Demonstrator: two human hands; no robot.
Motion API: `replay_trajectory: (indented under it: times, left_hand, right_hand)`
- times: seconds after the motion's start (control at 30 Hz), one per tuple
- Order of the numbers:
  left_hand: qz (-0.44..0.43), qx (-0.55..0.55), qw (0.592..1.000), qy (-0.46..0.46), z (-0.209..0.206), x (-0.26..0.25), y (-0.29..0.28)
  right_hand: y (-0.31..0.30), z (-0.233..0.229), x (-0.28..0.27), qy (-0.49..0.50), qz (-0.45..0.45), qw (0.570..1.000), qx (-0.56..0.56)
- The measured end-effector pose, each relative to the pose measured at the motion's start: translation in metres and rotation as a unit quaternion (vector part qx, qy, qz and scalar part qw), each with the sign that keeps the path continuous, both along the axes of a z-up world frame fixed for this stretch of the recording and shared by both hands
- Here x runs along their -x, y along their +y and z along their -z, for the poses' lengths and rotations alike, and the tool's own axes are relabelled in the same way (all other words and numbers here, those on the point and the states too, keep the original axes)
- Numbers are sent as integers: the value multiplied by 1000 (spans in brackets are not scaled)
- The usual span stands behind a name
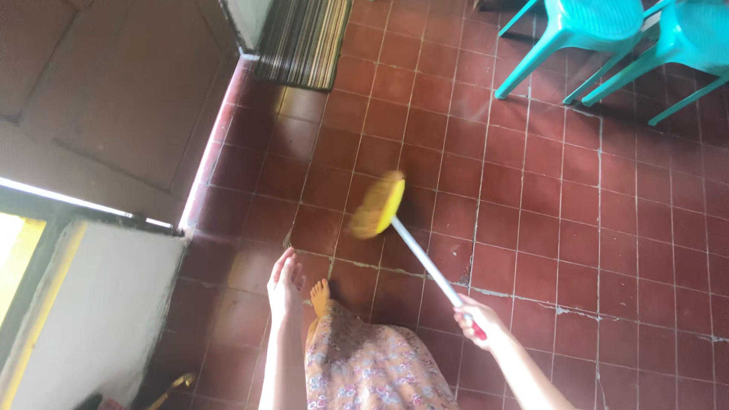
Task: The person sweeps a red-tiled floor using a broom, moving around chairs and along the base of walls.
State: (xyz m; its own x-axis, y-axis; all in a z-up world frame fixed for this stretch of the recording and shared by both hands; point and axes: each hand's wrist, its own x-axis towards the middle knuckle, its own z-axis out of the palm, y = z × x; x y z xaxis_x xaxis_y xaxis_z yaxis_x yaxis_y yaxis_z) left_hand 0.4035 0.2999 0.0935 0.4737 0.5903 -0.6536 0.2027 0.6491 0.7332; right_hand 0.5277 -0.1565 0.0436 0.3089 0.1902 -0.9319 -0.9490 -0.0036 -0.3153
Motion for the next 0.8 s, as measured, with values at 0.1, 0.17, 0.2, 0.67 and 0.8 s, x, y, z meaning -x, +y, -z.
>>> replay_trajectory:
  times: [0.1, 0.17, 0.2, 0.67, 0.8]
  left_hand:
    - [34, -18, 999, 9, -7, -19, 8]
    - [51, -23, 998, 8, -8, -27, 16]
    - [55, -20, 998, 1, -7, -35, 23]
    - [101, -112, 987, 54, -51, -106, 148]
    - [130, -127, 983, 9, -52, -125, 166]
  right_hand:
    - [0, -36, -5, -24, 20, 999, -22]
    - [13, -58, -7, -14, 24, 998, -64]
    - [28, -66, -9, -5, 12, 996, -89]
    - [527, 52, -6, 36, -93, 960, -261]
    - [508, 83, -58, 79, -94, 970, -208]
